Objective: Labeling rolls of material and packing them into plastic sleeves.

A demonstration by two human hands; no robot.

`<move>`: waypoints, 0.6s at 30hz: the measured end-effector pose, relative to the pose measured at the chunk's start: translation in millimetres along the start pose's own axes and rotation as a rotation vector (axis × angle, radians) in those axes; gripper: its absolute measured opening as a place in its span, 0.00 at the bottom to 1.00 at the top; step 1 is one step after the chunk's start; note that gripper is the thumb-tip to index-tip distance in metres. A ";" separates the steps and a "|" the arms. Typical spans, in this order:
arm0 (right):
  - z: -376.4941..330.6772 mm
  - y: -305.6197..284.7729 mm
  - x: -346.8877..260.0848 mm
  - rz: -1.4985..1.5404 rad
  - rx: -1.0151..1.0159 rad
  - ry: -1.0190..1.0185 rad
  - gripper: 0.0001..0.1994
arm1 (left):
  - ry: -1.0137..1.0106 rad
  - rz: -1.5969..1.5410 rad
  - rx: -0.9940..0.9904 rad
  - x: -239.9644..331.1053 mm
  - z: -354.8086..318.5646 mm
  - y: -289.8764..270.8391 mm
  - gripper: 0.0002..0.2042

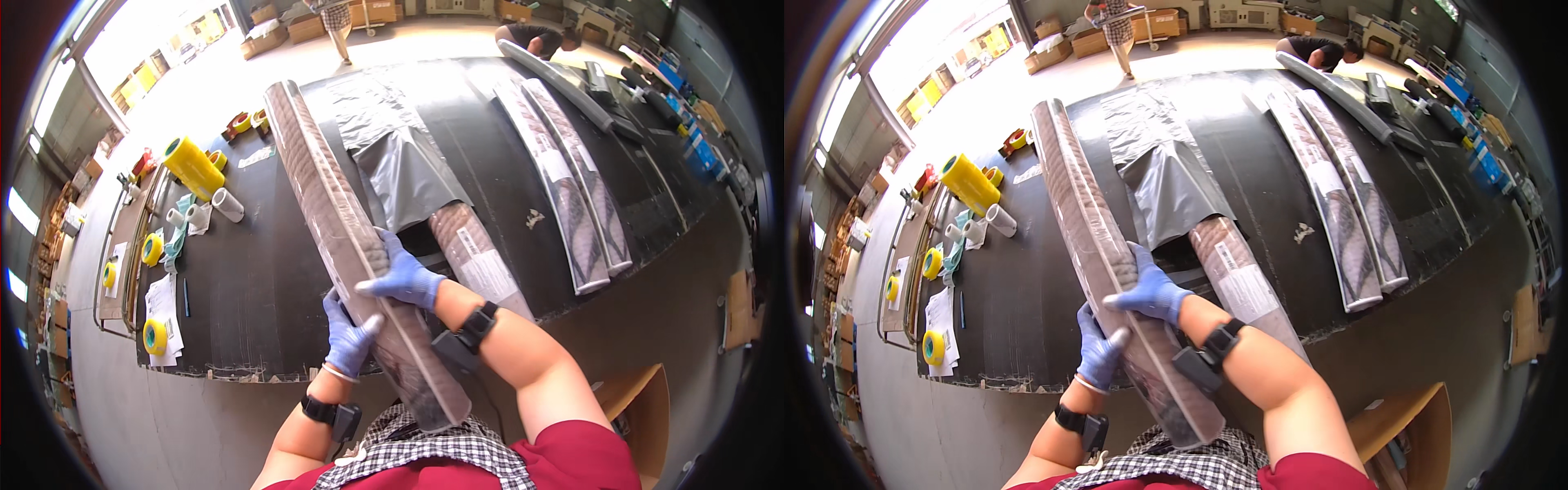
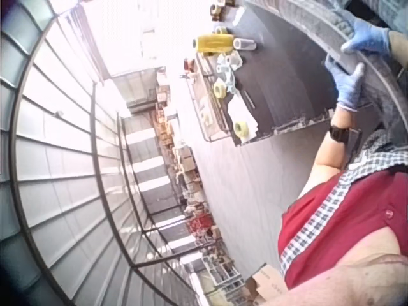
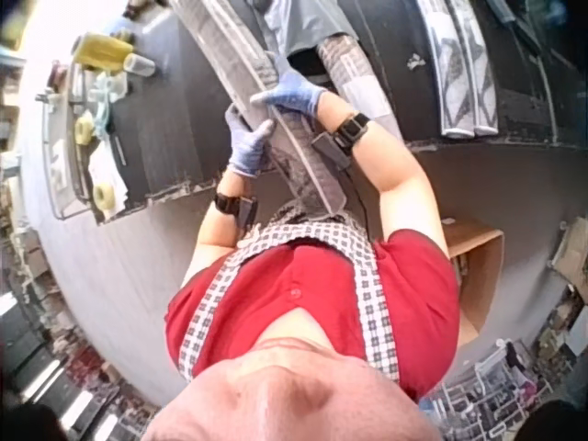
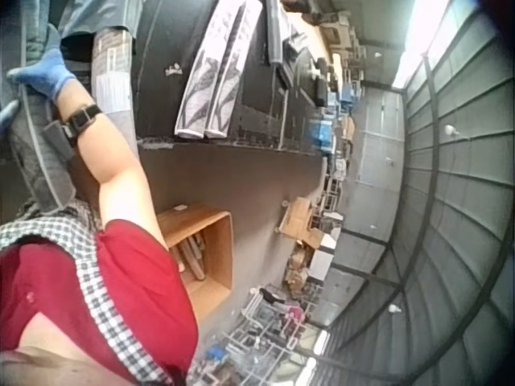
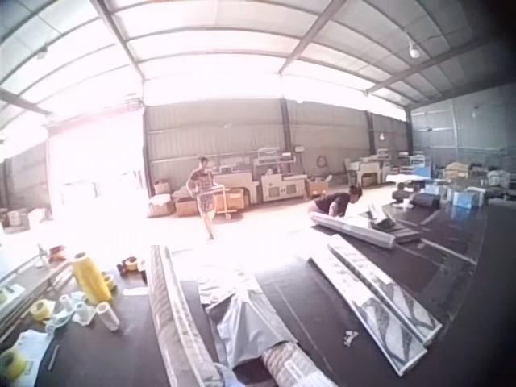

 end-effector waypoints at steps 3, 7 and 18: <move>-84.3 -28.5 -49.3 0.274 -0.197 0.001 0.59 | -0.056 -0.159 -0.341 36.6 -29.0 37.1 0.59; -220.9 -45.0 -51.3 0.461 -0.333 0.301 0.58 | -0.133 -0.468 -0.409 64.4 -24.9 64.4 0.61; -396.5 -20.3 19.0 0.615 -0.059 0.283 0.60 | -0.021 0.639 -1.100 -14.5 -42.9 87.1 0.23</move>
Point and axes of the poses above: each hand's wrist, its own z-axis towards the middle knuckle, its own y-axis out of the palm, x = y × z, the point moved 4 cm from there along z, towards the middle knuckle, and after that the axes turned 1 degree about -x, right-handed, at the moved point
